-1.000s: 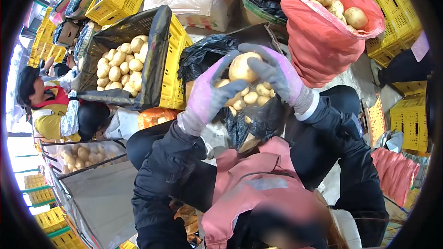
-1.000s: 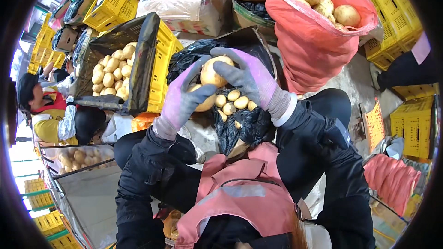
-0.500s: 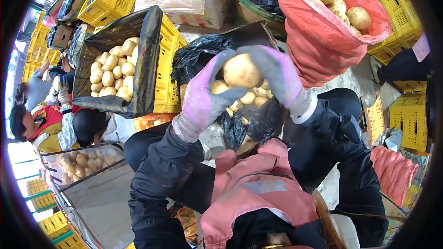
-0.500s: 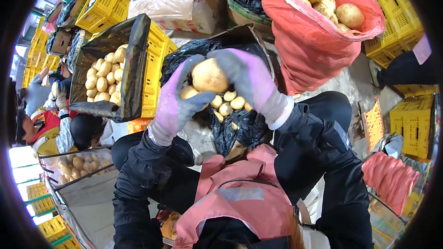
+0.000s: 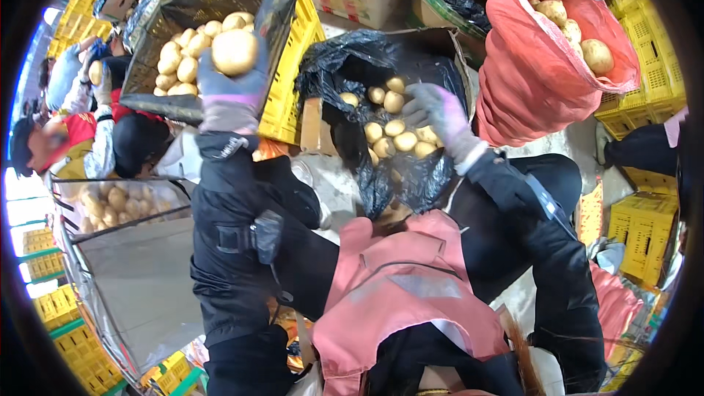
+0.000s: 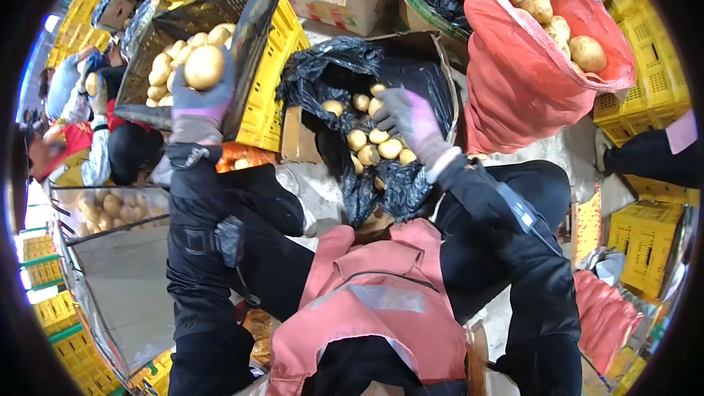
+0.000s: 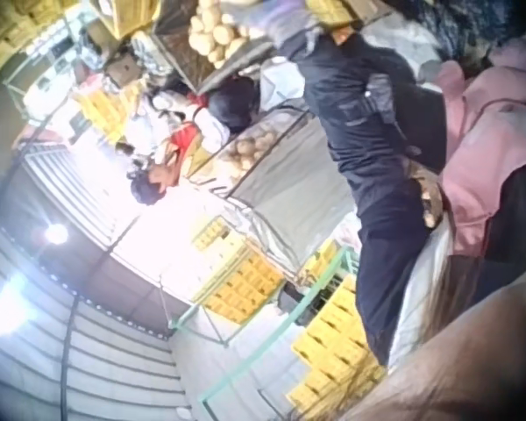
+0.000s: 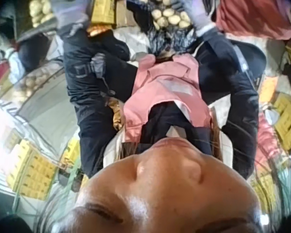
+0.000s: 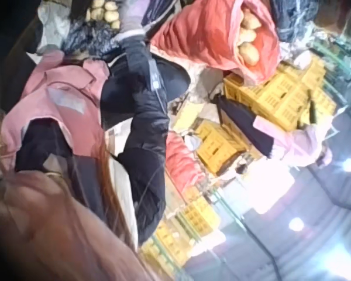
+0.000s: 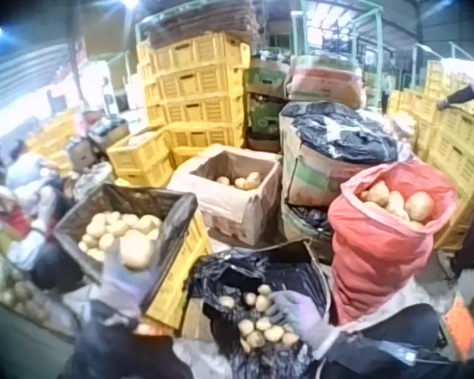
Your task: Sorting and inspecting potatoes from a bin into a smaller bag.
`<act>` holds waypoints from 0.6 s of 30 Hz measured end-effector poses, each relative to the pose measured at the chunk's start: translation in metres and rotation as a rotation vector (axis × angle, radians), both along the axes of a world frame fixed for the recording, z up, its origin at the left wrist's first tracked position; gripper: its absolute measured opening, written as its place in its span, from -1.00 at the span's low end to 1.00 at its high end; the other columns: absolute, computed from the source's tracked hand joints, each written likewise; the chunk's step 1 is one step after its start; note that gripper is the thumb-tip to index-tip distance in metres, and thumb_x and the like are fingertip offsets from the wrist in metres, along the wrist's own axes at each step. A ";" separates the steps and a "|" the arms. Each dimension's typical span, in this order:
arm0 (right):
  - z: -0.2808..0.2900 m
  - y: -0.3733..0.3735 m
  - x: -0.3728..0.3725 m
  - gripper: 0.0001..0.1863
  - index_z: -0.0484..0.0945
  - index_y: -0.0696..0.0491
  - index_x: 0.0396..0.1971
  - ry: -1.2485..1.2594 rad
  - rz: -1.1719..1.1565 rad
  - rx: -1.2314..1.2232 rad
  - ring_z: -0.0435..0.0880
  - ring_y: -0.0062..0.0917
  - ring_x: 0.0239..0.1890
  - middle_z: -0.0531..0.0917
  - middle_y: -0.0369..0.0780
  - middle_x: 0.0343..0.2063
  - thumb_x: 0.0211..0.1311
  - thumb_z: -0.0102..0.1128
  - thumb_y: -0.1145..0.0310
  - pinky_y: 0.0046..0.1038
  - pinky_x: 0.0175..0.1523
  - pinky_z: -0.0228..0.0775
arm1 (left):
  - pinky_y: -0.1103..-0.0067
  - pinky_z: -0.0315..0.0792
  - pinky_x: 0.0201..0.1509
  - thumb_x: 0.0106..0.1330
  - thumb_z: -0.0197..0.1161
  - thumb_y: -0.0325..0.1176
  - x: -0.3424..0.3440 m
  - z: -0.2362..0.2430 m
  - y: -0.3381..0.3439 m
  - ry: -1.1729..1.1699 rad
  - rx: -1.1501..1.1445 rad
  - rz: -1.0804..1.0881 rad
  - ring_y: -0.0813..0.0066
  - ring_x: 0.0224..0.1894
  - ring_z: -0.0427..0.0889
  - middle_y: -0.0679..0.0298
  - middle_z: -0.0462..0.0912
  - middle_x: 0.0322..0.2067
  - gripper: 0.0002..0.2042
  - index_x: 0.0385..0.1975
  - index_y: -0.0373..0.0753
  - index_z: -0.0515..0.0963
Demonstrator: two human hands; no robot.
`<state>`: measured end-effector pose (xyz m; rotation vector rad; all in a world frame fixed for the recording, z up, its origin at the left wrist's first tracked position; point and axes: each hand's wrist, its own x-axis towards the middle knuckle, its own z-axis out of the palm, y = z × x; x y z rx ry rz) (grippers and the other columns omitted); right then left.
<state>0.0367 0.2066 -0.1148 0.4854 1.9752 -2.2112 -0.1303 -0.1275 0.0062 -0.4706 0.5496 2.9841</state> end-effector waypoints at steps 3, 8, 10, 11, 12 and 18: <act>-0.090 -0.010 0.001 -0.66 0.66 0.05 -0.01 -0.103 0.225 0.436 0.72 -0.41 -0.30 0.75 -0.21 -0.28 0.42 0.19 0.14 -0.37 -0.13 0.57 | 0.05 0.42 0.42 0.45 0.21 -0.15 0.003 0.012 -0.030 0.013 0.265 0.014 0.01 0.34 0.47 0.00 0.47 0.29 -0.47 0.32 -0.31 0.38; -0.187 -0.012 -0.049 -0.75 0.64 -0.09 -0.08 0.290 0.272 1.380 0.66 -0.10 -0.03 0.68 -0.11 -0.05 0.27 0.14 0.34 -0.08 0.04 0.50 | 0.21 0.43 0.40 0.50 0.18 -0.15 0.038 0.023 -0.011 0.121 -0.045 -0.083 0.10 0.39 0.42 -0.02 0.36 0.39 -0.44 0.40 -0.27 0.30; -0.202 -0.008 -0.087 -0.76 0.61 -0.10 -0.11 0.639 0.231 1.584 0.64 -0.12 -0.11 0.65 -0.14 -0.08 0.22 0.13 0.38 -0.09 -0.06 0.50 | 0.20 0.46 0.35 0.50 0.18 -0.16 0.047 0.026 0.000 0.170 -0.173 -0.170 0.00 0.32 0.48 -0.06 0.38 0.32 -0.42 0.42 -0.27 0.25; -0.207 -0.007 -0.107 -0.75 0.59 -0.10 -0.12 0.751 0.213 1.646 0.64 -0.14 -0.17 0.65 -0.15 -0.10 0.21 0.11 0.39 -0.10 -0.12 0.49 | 0.20 0.47 0.33 0.50 0.19 -0.15 0.050 0.027 0.005 0.172 -0.220 -0.182 0.01 0.30 0.49 -0.05 0.39 0.31 -0.43 0.39 -0.29 0.27; -0.211 -0.005 -0.125 -0.75 0.57 -0.07 -0.08 0.504 0.392 1.632 0.67 -0.14 -0.16 0.65 -0.13 -0.15 0.25 0.08 0.39 -0.12 -0.11 0.51 | 0.22 0.48 0.31 0.49 0.21 -0.14 0.051 0.027 0.010 0.184 -0.268 -0.193 0.02 0.28 0.50 -0.04 0.39 0.30 -0.43 0.38 -0.30 0.28; -0.223 0.001 -0.168 -0.64 0.61 0.07 0.08 -0.237 0.439 1.020 0.58 -0.13 0.24 0.64 -0.02 0.15 0.48 0.00 0.23 -0.16 0.29 0.45 | 0.35 0.49 0.26 0.52 0.19 -0.14 0.053 0.027 0.025 0.154 -0.403 -0.264 0.12 0.20 0.57 0.00 0.49 0.25 -0.49 0.34 -0.27 0.37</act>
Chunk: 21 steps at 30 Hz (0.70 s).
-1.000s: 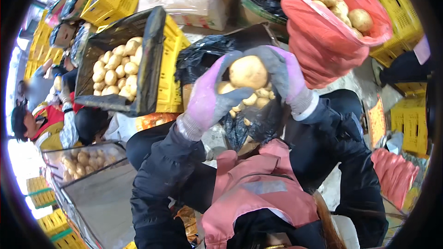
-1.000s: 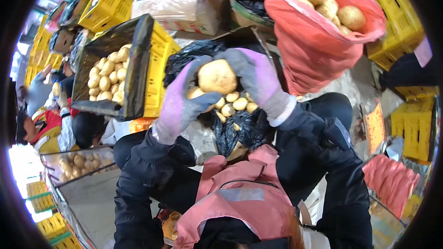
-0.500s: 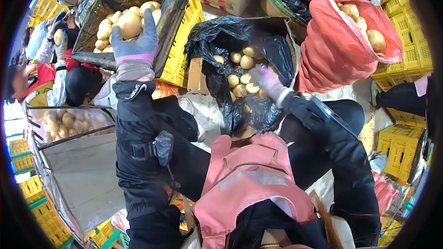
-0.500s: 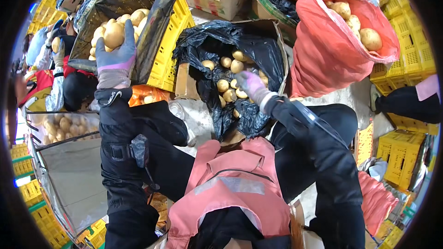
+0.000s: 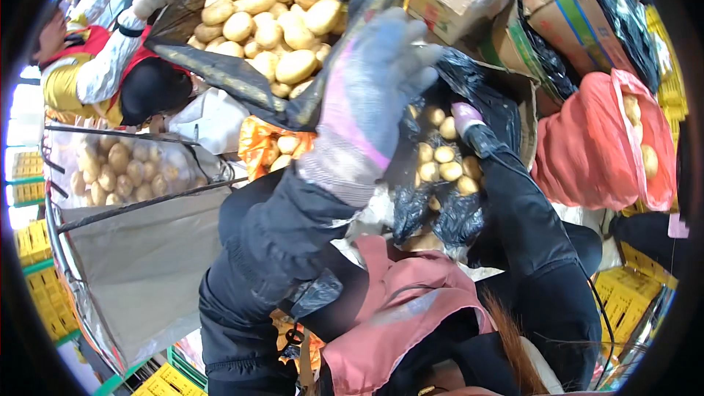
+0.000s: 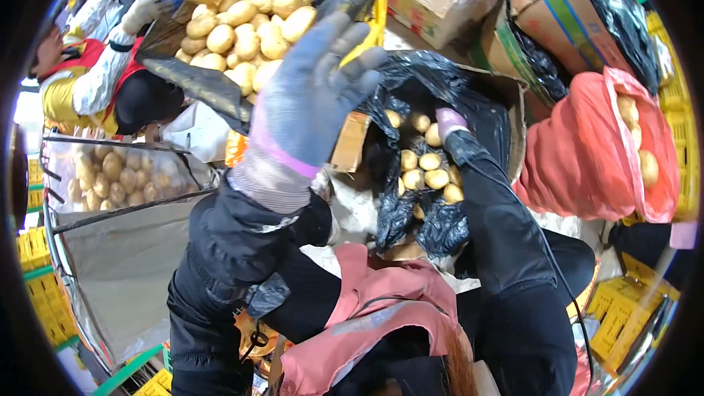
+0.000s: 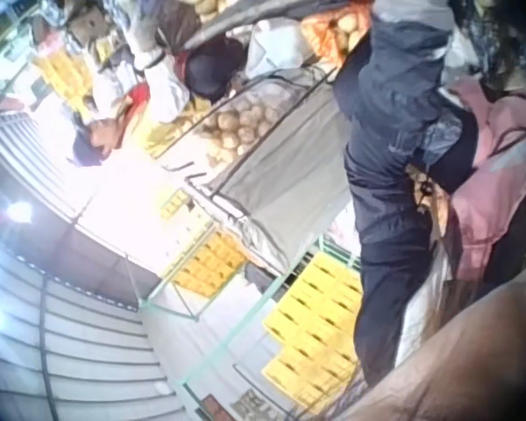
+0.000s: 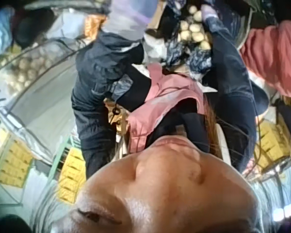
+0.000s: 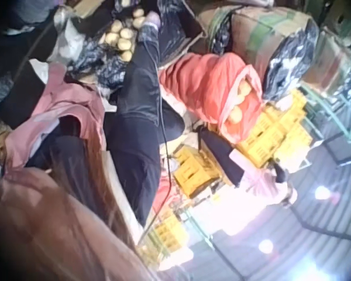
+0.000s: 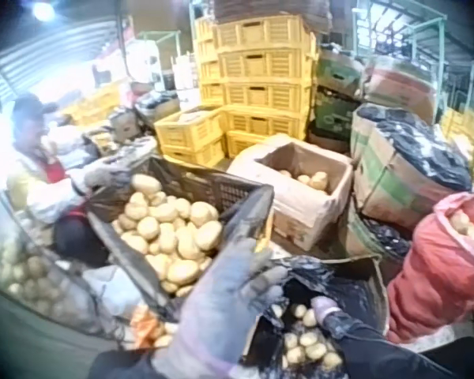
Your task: Sorting and inspecting potatoes from a bin into a smaller bag.
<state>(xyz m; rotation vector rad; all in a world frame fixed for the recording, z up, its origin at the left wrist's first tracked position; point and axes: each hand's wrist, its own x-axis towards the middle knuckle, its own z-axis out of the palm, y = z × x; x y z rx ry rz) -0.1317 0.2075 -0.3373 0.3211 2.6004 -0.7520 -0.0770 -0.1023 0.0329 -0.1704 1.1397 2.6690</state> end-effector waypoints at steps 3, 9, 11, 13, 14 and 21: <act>0.025 0.002 0.018 -0.54 0.54 0.03 0.14 0.029 0.256 0.352 0.63 -0.11 0.19 0.67 0.02 0.08 0.25 0.33 0.27 -0.17 0.25 0.49 | 0.37 0.55 0.16 0.54 0.17 -0.12 0.000 -0.005 0.003 0.035 -0.029 -0.056 0.18 0.09 0.65 0.04 0.52 0.21 -0.48 0.37 -0.24 0.30; 0.184 0.005 0.091 -0.34 0.46 0.09 0.24 -0.183 0.111 -1.047 0.63 -0.46 0.11 0.66 -0.21 0.02 0.15 0.50 0.27 -0.31 0.21 0.54 | 0.41 0.55 0.17 0.55 0.14 -0.20 0.010 -0.008 0.010 0.115 -0.092 -0.260 0.21 0.10 0.67 0.06 0.55 0.21 -0.50 0.38 -0.28 0.31; 0.241 -0.001 0.120 -0.41 0.47 0.10 0.22 -0.215 0.026 -1.313 0.67 -0.49 0.06 0.67 -0.21 0.02 0.30 0.41 0.13 -0.40 0.19 0.56 | 0.51 0.51 0.20 0.48 0.24 -0.21 0.021 -0.006 0.018 0.207 -0.266 -0.381 0.33 0.11 0.66 0.07 0.56 0.22 -0.41 0.43 -0.29 0.27; 0.287 -0.006 0.145 -0.35 0.45 0.07 0.26 -0.223 -0.054 -1.469 0.71 -0.49 0.00 0.67 -0.20 0.02 0.34 0.37 -0.03 -0.41 0.12 0.61 | 0.49 0.51 0.22 0.43 0.31 -0.28 0.036 -0.007 0.033 0.391 -0.537 -0.465 0.37 0.10 0.66 0.07 0.59 0.19 -0.37 0.41 -0.38 0.26; 0.302 -0.010 0.154 -0.31 0.42 0.05 0.32 -0.167 -0.126 -1.415 0.73 -0.48 -0.01 0.68 -0.18 0.04 0.39 0.28 -0.11 -0.40 0.06 0.66 | 0.48 0.44 0.33 0.34 0.41 -0.26 0.044 -0.008 0.043 0.403 -0.712 -0.523 0.35 0.20 0.59 0.04 0.55 0.25 -0.26 0.44 -0.39 0.22; 0.324 -0.023 0.195 -0.46 0.35 0.03 0.41 -0.008 -0.510 -1.802 0.67 -0.33 0.17 0.61 -0.13 0.19 0.61 -0.01 0.07 -0.22 0.22 0.60 | 0.45 0.24 0.50 0.23 0.51 -0.21 0.089 -0.026 0.081 0.632 -0.855 -0.508 0.27 0.40 0.43 0.00 0.44 0.38 -0.15 0.50 -0.25 0.22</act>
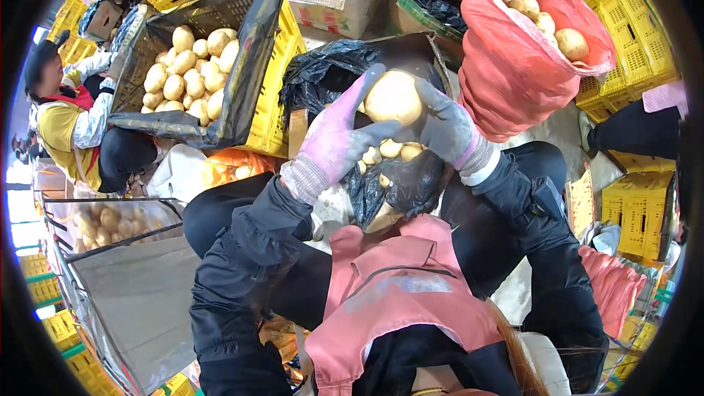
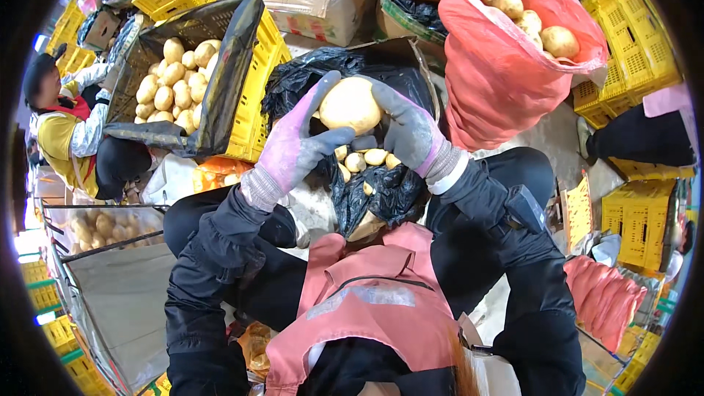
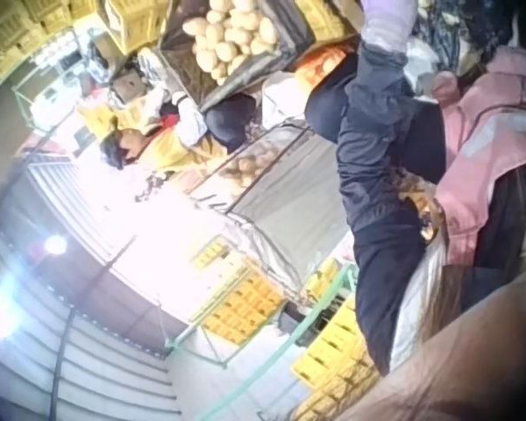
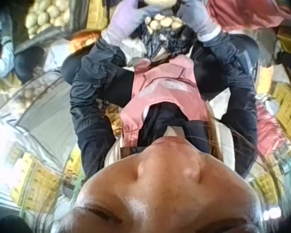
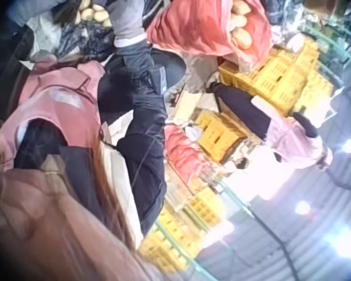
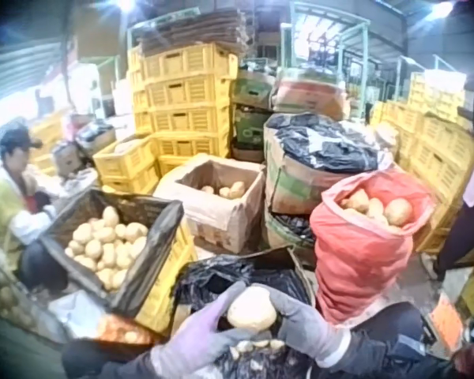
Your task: Sorting and inspecting potatoes from a bin into a smaller bag.
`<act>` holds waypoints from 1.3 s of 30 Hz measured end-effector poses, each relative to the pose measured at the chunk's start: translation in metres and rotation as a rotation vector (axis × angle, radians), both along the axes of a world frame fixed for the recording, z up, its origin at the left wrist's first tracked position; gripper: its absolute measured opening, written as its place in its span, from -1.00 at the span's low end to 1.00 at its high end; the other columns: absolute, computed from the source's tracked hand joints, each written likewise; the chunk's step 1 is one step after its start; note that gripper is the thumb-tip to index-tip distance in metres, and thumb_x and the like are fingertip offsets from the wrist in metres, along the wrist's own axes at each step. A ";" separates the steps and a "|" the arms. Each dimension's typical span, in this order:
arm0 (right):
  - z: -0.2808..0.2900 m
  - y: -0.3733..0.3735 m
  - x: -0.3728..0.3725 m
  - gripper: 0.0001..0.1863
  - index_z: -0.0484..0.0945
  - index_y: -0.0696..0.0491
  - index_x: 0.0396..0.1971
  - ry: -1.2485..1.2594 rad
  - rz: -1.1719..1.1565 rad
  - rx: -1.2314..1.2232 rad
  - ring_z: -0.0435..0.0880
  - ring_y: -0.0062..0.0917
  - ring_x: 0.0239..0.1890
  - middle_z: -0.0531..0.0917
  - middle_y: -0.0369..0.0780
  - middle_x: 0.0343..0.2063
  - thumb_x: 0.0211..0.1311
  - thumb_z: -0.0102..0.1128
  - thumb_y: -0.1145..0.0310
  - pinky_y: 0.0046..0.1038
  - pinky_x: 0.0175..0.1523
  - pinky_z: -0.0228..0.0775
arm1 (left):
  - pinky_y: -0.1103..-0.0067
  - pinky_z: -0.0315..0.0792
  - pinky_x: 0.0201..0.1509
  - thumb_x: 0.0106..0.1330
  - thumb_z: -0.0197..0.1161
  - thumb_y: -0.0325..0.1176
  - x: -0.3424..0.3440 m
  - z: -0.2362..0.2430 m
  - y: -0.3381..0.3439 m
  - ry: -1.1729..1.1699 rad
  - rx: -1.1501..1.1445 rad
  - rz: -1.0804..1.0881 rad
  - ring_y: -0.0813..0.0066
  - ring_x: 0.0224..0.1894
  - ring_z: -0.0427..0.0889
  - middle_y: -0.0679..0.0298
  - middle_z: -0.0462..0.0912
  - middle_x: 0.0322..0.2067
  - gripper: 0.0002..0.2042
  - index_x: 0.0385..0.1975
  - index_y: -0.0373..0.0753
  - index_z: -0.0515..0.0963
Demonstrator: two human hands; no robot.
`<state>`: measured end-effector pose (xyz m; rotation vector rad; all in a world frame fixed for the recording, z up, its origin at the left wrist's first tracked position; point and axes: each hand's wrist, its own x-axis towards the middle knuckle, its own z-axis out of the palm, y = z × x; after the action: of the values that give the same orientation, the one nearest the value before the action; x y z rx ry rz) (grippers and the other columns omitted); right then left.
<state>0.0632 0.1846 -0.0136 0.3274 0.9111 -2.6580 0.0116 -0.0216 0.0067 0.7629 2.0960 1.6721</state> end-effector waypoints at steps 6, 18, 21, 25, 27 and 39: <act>0.014 0.012 0.008 -0.31 0.34 0.11 0.37 0.515 -0.127 0.581 0.39 -0.31 0.43 0.40 -0.05 0.38 0.37 0.33 0.11 -0.30 0.49 0.22 | 0.43 0.57 0.23 0.53 0.19 -0.29 -0.018 0.007 0.002 -0.573 0.257 0.060 0.32 0.25 0.57 0.23 0.51 0.26 -0.51 0.41 -0.22 0.33; 0.024 0.004 -0.009 -0.37 0.38 0.20 0.38 0.438 -0.117 0.681 0.50 -0.46 0.32 0.53 -0.16 0.27 0.33 0.32 0.51 -0.39 0.42 0.34 | 0.50 0.44 0.35 0.02 0.57 -0.54 -0.027 0.006 0.005 -0.150 0.248 -0.001 0.41 0.30 0.47 0.17 0.42 0.28 -0.14 0.40 -0.32 0.28; 0.020 0.002 -0.011 -0.67 0.61 0.22 0.17 0.465 -0.211 0.749 0.63 -0.54 0.17 0.70 -0.21 0.07 0.47 0.18 0.51 -0.47 0.33 0.43 | 0.41 0.36 0.43 0.17 0.45 -0.50 -0.023 0.005 0.003 -0.269 0.219 -0.021 0.35 0.34 0.44 0.16 0.45 0.29 -0.26 0.40 -0.29 0.28; -0.026 0.009 -0.032 -0.66 0.55 0.18 0.19 0.248 -0.218 0.565 0.72 -0.56 -0.16 0.73 -0.23 -0.10 0.53 0.10 0.38 -0.49 0.01 0.56 | 0.31 0.56 0.23 0.40 0.32 -0.32 -0.041 0.014 -0.009 -0.438 0.388 0.215 0.24 0.20 0.60 0.11 0.53 0.22 -0.45 0.36 -0.27 0.35; -0.072 0.015 -0.043 -0.64 0.57 0.16 0.14 0.063 -0.069 0.644 0.72 -0.56 -0.18 0.73 -0.24 -0.14 0.44 0.18 0.33 -0.52 -0.08 0.55 | 0.23 0.55 0.31 0.51 0.22 -0.23 -0.066 0.023 -0.025 -0.603 0.815 0.379 0.15 0.17 0.63 0.02 0.60 0.12 -0.59 0.21 -0.37 0.45; -0.313 0.015 -0.113 -0.62 0.64 -0.02 0.07 0.133 0.444 2.074 0.65 -0.07 0.10 0.69 -0.01 0.02 0.27 0.20 0.24 -0.09 0.22 0.47 | 0.25 0.47 0.32 0.58 0.04 -0.04 -0.062 0.030 -0.086 -0.585 1.118 0.308 0.00 0.33 0.48 0.00 0.35 0.36 -0.40 0.45 -0.30 0.19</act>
<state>-0.0501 0.1997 -0.3267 0.2308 2.8344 -0.4597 -0.0506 -0.1077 0.0367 0.1141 0.7989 2.7927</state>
